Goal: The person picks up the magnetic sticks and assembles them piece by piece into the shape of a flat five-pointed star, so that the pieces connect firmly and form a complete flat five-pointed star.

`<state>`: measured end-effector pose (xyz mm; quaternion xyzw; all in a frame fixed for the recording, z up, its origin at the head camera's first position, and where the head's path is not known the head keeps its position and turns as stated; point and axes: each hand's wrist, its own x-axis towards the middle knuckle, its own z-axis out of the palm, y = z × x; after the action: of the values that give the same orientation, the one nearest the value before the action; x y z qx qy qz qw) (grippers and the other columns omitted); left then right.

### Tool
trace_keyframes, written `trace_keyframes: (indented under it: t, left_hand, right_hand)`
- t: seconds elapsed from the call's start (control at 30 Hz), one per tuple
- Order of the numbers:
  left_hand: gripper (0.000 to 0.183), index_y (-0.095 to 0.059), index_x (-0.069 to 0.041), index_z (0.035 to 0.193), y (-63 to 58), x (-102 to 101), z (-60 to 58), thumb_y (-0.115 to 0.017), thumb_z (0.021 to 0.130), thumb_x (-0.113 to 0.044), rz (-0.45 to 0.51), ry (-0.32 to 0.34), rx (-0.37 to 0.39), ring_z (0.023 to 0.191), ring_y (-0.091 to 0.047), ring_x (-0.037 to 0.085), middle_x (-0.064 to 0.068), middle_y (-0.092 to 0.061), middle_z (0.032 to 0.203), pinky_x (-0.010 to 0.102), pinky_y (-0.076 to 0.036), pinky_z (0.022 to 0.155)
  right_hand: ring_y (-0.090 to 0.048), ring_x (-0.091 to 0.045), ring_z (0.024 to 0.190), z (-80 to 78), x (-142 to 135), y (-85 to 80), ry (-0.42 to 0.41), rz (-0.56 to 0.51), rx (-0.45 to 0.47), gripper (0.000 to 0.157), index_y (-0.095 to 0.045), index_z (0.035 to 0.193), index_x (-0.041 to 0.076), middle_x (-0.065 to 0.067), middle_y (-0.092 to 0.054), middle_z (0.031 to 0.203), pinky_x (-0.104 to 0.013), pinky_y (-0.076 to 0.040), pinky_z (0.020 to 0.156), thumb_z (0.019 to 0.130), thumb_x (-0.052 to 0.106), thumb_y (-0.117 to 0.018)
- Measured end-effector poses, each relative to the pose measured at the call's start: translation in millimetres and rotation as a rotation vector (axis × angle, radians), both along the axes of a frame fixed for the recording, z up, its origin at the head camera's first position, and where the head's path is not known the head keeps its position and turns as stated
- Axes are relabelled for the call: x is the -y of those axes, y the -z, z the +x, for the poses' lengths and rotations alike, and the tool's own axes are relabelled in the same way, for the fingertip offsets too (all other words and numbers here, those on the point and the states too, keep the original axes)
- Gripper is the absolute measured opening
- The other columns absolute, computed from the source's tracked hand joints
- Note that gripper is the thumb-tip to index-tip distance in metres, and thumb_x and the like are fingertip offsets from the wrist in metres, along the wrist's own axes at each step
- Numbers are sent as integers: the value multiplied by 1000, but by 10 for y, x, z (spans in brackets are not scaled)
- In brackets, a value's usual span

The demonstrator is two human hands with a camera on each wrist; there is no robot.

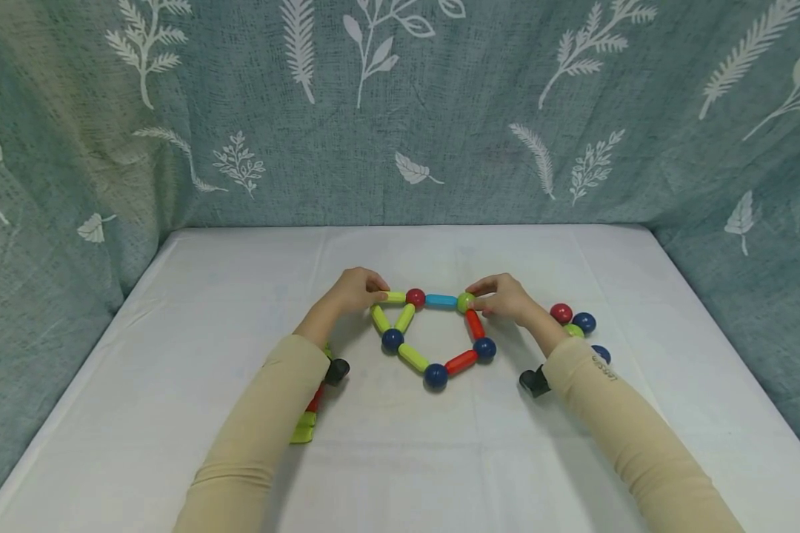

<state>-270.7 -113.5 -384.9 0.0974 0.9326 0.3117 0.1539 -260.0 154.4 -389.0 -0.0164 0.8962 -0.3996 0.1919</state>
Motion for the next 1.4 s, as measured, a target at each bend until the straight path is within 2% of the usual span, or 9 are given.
trace_keyframes:
  t: [0.17, 0.43, 0.67, 0.9, 1.03, 1.1, 1.2, 1.3, 1.4]
  left_hand:
    - [21, -65, -3, 106, -8, -7, 11, -57, 91, -15, -1, -17, 15, 100, -55, 24, 12, -63, 105, 35, -44, 87]
    - [29, -63, -3, 112, -8, 48, 39, -64, 86, -15, 54, 13, 55, 107, -53, 27, 14, -60, 112, 37, -43, 90]
    - [30, -62, -3, 114, 1, 50, 37, -63, 85, -11, 61, 3, 71, 106, -53, 27, 15, -60, 113, 36, -43, 90]
    - [35, -60, -2, 118, -24, 55, 72, -62, 86, -16, 36, 16, 48, 110, -52, 28, 16, -58, 118, 38, -42, 92]
    - [38, -56, -2, 122, -59, 51, 142, -61, 88, -18, 25, -10, 11, 113, -50, 29, 17, -53, 124, 39, -42, 92]
    - [34, -57, -1, 117, -76, 33, 202, -61, 87, -16, -1, -21, -39, 106, -53, 29, 18, -55, 118, 37, -45, 86]
    - [23, -60, -1, 99, -91, -11, 320, -63, 86, -20, -56, -38, -92, 82, -55, 23, 13, -59, 94, 30, -46, 68]
    - [26, -58, -4, 78, -101, -59, 453, -67, 83, -28, -109, -24, -79, 62, -48, 17, 5, -55, 70, 25, -39, 53]
    - [34, -56, -8, 65, -96, -112, 565, -69, 80, -35, -142, 7, -41, 54, -45, 13, 0, -50, 57, 22, -35, 48]
  right_hand:
    - [-56, -20, 77, -1, 3, -4, -2, 5, -3, 35, -58, 120, 4, -18, -53, 123, -28, -48, 75, 87, 14, -61]
    - [-57, -21, 79, 4, 4, -3, 0, 5, -8, 34, -58, 120, 3, -18, -53, 123, -30, -48, 78, 87, 13, -60]
    - [-56, -20, 77, 12, 6, -3, 6, -2, -11, 34, -58, 120, 3, -18, -53, 123, -30, -48, 78, 87, 12, -60]
    - [-57, -19, 77, 25, 4, -11, -3, -11, -17, 34, -58, 119, 2, -18, -54, 123, -29, -49, 75, 87, 12, -60]
    - [-57, -20, 77, 22, 9, -12, -16, -20, -20, 34, -58, 119, 2, -19, -53, 123, -29, -49, 75, 87, 11, -60]
    - [-57, -20, 78, 19, 10, -14, -27, -20, -20, 34, -57, 120, 2, -19, -53, 123, -29, -49, 75, 87, 11, -60]
    - [-58, -21, 79, 12, 5, -14, -59, -17, -25, 36, -55, 123, 3, -21, -52, 124, -30, -50, 75, 87, 9, -59]
    - [-60, -21, 78, 3, 0, -14, -93, -2, -35, 38, -55, 125, 4, -22, -51, 125, -30, -50, 73, 87, 7, -58]
    - [-59, -20, 79, -5, -3, -13, -121, 15, -42, 37, -56, 124, 4, -21, -52, 124, -28, -49, 73, 87, 7, -58]
